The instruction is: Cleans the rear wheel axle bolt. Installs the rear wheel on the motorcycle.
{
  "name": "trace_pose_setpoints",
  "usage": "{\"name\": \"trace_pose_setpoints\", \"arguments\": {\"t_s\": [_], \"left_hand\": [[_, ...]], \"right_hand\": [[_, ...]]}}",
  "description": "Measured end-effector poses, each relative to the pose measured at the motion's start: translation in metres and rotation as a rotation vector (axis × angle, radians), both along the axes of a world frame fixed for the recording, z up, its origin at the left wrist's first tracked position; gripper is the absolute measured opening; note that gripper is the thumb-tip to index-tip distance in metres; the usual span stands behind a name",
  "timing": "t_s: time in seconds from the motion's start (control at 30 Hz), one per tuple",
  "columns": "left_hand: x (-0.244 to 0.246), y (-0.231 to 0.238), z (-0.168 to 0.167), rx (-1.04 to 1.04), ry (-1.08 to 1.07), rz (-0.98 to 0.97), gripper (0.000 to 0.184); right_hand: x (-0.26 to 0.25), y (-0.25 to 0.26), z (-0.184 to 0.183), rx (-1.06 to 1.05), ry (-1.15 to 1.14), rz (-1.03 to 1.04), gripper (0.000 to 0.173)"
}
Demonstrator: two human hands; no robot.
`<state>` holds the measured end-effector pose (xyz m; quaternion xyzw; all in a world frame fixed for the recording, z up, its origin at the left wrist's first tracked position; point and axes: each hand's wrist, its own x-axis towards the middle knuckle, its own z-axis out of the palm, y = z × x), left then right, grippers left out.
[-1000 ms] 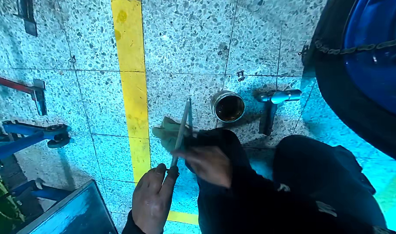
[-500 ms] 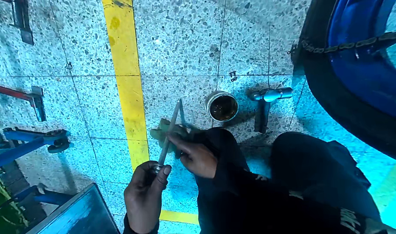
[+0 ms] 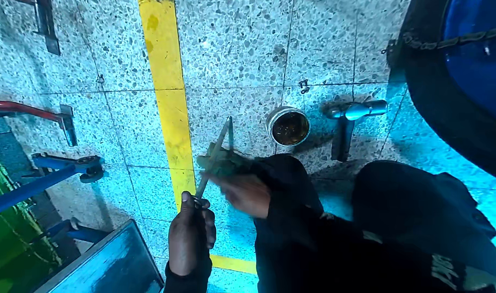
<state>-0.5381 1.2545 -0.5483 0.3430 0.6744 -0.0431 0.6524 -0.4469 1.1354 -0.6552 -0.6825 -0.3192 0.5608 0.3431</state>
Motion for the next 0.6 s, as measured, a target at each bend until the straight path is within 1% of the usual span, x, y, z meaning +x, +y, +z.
{"name": "trace_pose_setpoints", "arguments": {"t_s": [0.07, 0.1, 0.13, 0.2, 0.27, 0.33, 0.43, 0.47, 0.53, 0.6], "left_hand": [[0.001, 0.001, -0.001, -0.097, -0.03, 0.12, 0.062], [-0.001, 0.001, -0.001, -0.144, -0.061, 0.174, 0.063], [-0.001, 0.002, -0.001, -0.185, -0.093, 0.222, 0.064], [0.0, 0.006, -0.002, -0.248, -0.13, 0.304, 0.067], [-0.003, 0.01, -0.003, -0.32, -0.158, 0.37, 0.068], [-0.009, 0.012, -0.005, -0.387, -0.186, 0.427, 0.068], [-0.015, 0.013, -0.008, -0.469, -0.244, 0.478, 0.069], [-0.016, 0.012, -0.008, -0.485, -0.261, 0.48, 0.07], [-0.017, 0.011, -0.009, -0.499, -0.286, 0.49, 0.069], [-0.017, 0.01, -0.008, -0.514, -0.303, 0.518, 0.069]], "right_hand": [[0.009, 0.006, -0.042, -0.178, -0.103, -0.098, 0.078], [0.014, 0.01, -0.054, -0.252, -0.1, -0.12, 0.082], [0.015, 0.011, -0.054, -0.276, -0.091, -0.143, 0.083], [0.006, 0.009, -0.036, -0.169, -0.115, -0.167, 0.076], [0.002, 0.003, -0.019, -0.112, -0.069, -0.067, 0.073], [0.01, 0.006, -0.031, -0.153, -0.076, -0.058, 0.073], [0.035, 0.02, -0.073, -0.358, -0.11, -0.11, 0.086], [0.042, 0.023, -0.082, -0.409, -0.117, -0.125, 0.087], [0.047, 0.026, -0.084, -0.441, -0.121, -0.134, 0.085], [0.039, 0.025, -0.073, -0.404, -0.096, -0.138, 0.082]]}}
